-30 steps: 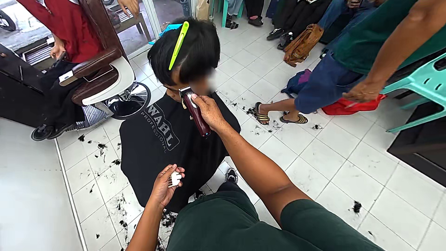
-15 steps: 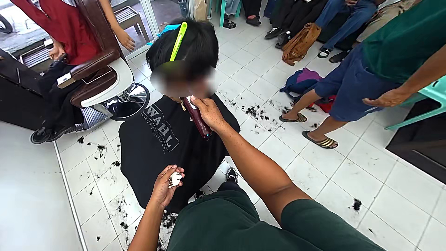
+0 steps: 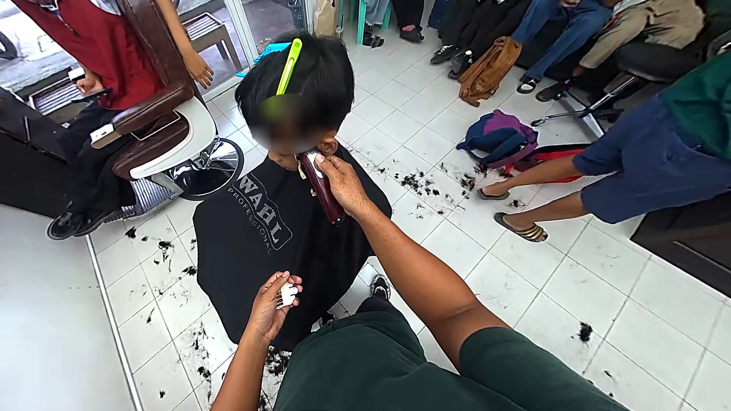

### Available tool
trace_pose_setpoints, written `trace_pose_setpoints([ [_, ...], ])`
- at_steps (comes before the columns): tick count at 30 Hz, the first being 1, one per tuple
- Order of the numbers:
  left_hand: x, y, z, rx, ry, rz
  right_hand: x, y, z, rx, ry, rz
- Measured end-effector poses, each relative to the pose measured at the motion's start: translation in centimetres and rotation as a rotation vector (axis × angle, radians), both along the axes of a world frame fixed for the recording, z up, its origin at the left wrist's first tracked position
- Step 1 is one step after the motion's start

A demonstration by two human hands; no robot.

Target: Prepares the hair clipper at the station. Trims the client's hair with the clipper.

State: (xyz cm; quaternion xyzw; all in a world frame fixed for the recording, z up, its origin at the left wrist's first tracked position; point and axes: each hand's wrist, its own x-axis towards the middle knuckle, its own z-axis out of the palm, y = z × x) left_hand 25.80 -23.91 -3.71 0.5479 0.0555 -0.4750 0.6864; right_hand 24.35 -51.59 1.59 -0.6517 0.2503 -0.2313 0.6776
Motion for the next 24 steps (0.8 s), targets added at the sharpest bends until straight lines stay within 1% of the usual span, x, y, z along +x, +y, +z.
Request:
trace_pose_setpoints([
  [3, -0.1, 0.0, 0.1, -0.001, 0.001, 0.005, -0.3, -0.2, 0.0, 0.024, 0.030, -0.002],
  [7, -0.1, -0.1, 0.0, 0.003, -0.008, 0.009, -0.4, -0.3, -0.1, 0.066, -0.079, -0.010],
  [11, 0.0, -0.1, -0.1, -0.007, -0.024, 0.002, -0.5, -0.8, 0.0, 0.065, -0.024, -0.008],
  [14, 0.0, -0.3, -0.1, 0.009, -0.015, -0.005, -0.3, -0.9, -0.2, 0.043, -0.085, -0.001],
  [16, -0.1, -0.5, -0.2, 0.015, -0.011, -0.005, -1.3, -1.5, -0.3, -0.034, -0.108, 0.100],
  [17, -0.2, -0.7, -0.1, 0.015, -0.016, -0.002, -2.6, -1.9, -0.3, -0.082, -0.060, 0.187],
  [19, -0.4, -0.9, 0.1, 0.015, -0.038, 0.011, -6.4, -2.9, -1.0, -0.094, 0.118, 0.402],
  [20, -0.7, -1.1, 0.0, 0.019, -0.050, 0.014, -8.5, -3.0, -2.0, -0.041, 0.183, 0.454],
  [21, -1.0, -1.5, -0.1, 0.025, -0.057, 0.016, -10.7, -2.9, -3.4, 0.059, 0.197, 0.437],
  [22, -1.4, -2.0, -0.4, 0.025, -0.063, 0.007, -12.6, -2.3, -4.9, 0.197, 0.145, 0.357],
  [24, -2.4, -3.7, -1.0, -0.007, -0.095, -0.071, -15.3, -1.0, -7.8, 0.540, -0.013, 0.177],
])
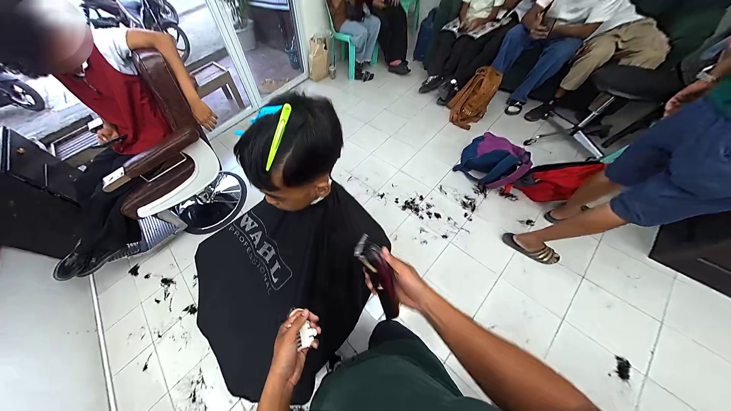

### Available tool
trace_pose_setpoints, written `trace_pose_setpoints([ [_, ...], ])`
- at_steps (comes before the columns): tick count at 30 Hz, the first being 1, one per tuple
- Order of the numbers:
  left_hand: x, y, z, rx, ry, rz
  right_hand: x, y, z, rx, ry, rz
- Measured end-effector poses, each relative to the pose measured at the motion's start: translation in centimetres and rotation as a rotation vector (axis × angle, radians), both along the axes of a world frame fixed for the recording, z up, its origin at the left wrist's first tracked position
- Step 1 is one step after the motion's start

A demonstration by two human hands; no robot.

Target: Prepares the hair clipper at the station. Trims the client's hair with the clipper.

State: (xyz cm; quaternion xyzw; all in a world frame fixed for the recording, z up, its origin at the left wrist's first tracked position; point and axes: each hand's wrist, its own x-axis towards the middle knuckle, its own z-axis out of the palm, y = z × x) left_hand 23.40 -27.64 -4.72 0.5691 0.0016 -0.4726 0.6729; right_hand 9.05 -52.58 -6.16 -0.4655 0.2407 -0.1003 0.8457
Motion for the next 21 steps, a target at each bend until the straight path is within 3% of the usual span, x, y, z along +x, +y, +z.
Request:
trace_pose_setpoints([
  [2, -1.2, -2.7, -0.6, -0.042, -0.063, -0.123, -1.4, 0.0, -1.1, 0.282, 0.007, -0.147],
  [4, -2.5, -6.3, -0.6, -0.043, -0.128, -0.261, -2.9, -1.7, -1.5, 0.346, 0.051, -0.157],
  [7, -4.1, -13.0, -0.3, -0.039, -0.162, -0.408, -5.7, -6.4, -1.9, 0.266, -0.015, -0.118],
  [12, -8.0, -26.4, -0.5, 0.027, -0.142, -0.394, -10.0, -16.4, -1.6, -0.036, 0.101, -0.235],
  [17, -10.7, -37.3, 0.8, 0.038, -0.109, -0.424, -14.1, -26.6, -2.8, 0.099, 0.132, -0.221],
  [21, -8.9, -43.1, 0.9, 0.004, -0.186, -0.333, -11.6, -34.4, -3.0, 0.097, 0.119, -0.105],
])
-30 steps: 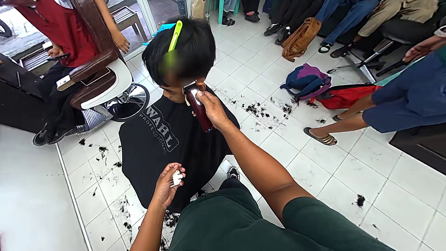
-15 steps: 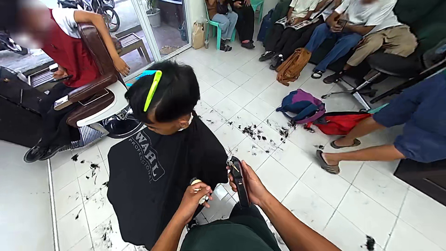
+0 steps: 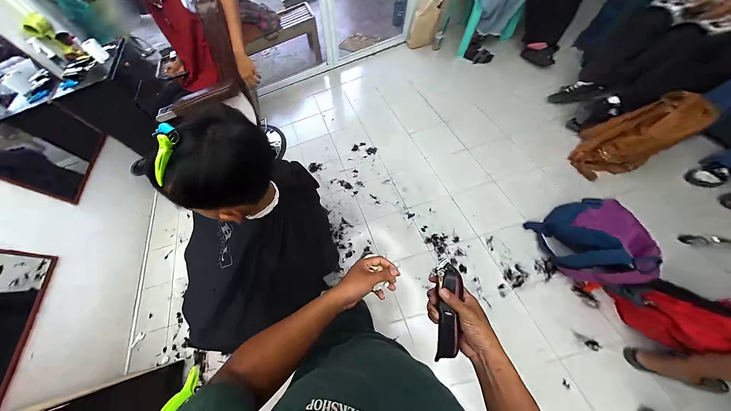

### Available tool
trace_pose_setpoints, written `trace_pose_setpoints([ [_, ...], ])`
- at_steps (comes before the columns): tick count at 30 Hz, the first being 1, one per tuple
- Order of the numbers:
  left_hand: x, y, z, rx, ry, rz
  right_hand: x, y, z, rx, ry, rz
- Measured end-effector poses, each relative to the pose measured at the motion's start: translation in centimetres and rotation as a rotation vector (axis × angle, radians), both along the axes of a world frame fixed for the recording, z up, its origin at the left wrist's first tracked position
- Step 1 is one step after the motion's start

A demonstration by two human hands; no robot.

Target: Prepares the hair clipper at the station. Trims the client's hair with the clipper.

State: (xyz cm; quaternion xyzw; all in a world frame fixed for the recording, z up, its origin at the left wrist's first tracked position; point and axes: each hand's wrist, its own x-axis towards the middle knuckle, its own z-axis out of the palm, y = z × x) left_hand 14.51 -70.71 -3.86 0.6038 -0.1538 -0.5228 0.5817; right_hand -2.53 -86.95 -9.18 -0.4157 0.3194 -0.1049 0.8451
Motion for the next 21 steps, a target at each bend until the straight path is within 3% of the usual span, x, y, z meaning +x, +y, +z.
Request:
trace_pose_setpoints([
  [6, 8.3, -7.8, -3.7, -0.014, -0.016, 0.215, 11.9, -9.5, -1.7, -0.036, -0.010, 0.202],
  [11, 14.4, -12.2, -3.6, -0.020, 0.022, 0.321, 20.3, -15.0, -0.2, -0.198, -0.016, 0.490],
  [14, 15.9, -13.1, -2.0, 0.036, 0.055, 0.302, 24.9, -18.6, 1.7, -0.532, 0.017, 0.888],
  [16, 16.2, -13.6, -1.1, 0.034, 0.139, 0.367, 28.9, -20.1, 2.6, -0.575, -0.050, 1.174],
  [19, 15.6, -14.1, -2.0, -0.042, 0.219, 0.569, 35.6, -21.5, 2.6, -0.670, -0.164, 1.607],
  [21, 13.9, -15.5, -2.9, -0.077, 0.205, 0.824, 40.2, -21.8, 3.5, -0.854, -0.256, 1.928],
])
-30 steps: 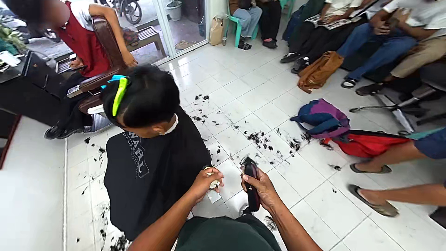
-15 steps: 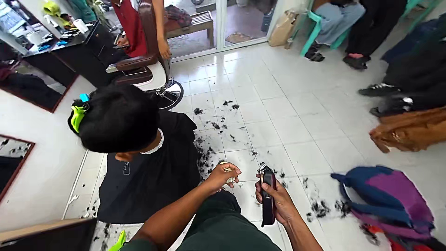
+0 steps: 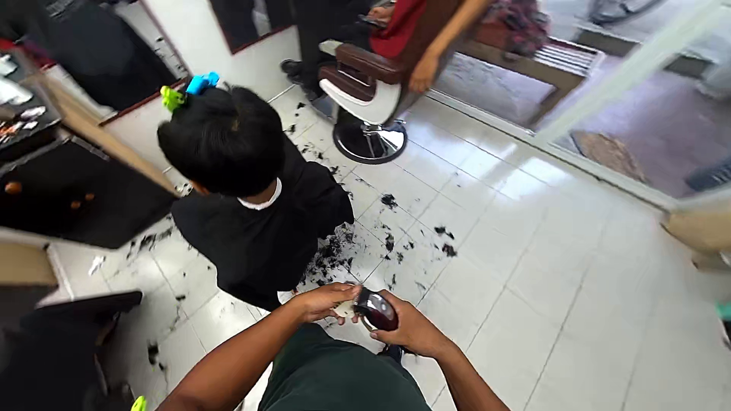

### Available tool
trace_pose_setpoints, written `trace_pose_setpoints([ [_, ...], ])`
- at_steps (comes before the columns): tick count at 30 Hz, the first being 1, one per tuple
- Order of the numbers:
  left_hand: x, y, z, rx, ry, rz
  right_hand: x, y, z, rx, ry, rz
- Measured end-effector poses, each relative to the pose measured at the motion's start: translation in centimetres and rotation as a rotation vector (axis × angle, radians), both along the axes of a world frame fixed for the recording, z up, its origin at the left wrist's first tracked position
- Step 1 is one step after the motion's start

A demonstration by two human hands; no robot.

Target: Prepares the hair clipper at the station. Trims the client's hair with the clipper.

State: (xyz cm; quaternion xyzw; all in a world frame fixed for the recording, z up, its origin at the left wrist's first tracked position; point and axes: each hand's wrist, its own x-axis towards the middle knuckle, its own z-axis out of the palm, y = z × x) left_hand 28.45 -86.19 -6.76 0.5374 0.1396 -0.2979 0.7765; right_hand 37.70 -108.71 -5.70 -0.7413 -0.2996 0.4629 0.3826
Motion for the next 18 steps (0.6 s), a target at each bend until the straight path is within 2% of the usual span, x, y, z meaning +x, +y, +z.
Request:
trace_pose_setpoints([
  [2, -1.8, -2.7, 0.0, 0.046, 0.012, 0.463, 3.3, 0.5, 1.4, -0.216, -0.232, 0.317],
  [4, -3.2, -5.4, 0.3, -0.007, -0.017, 0.965, 4.7, 1.0, 2.0, -0.329, -0.422, 0.502],
  [5, -3.8, -6.6, 0.5, -0.118, -0.076, 1.179, 5.2, 1.0, 1.9, -0.278, -0.405, 0.514],
  [7, -4.5, -8.7, 1.4, -0.387, -0.261, 1.499, 5.5, 1.2, 1.5, -0.027, -0.177, 0.421],
  [9, -5.2, -10.5, 2.7, -0.499, -0.429, 1.628, 3.5, 1.4, 1.8, 0.232, 0.126, 0.309],
  [12, -6.4, -12.1, 3.8, -0.304, -0.571, 1.717, -0.3, 2.5, 3.0, 0.446, 0.488, 0.337],
  [15, -8.6, -12.1, 3.8, -0.114, -0.571, 1.847, -3.3, 4.1, 3.8, 0.417, 0.570, 0.469],
  [18, -11.1, -11.8, 3.6, -0.123, -0.493, 1.904, -6.1, 5.1, 3.8, 0.344, 0.582, 0.508],
])
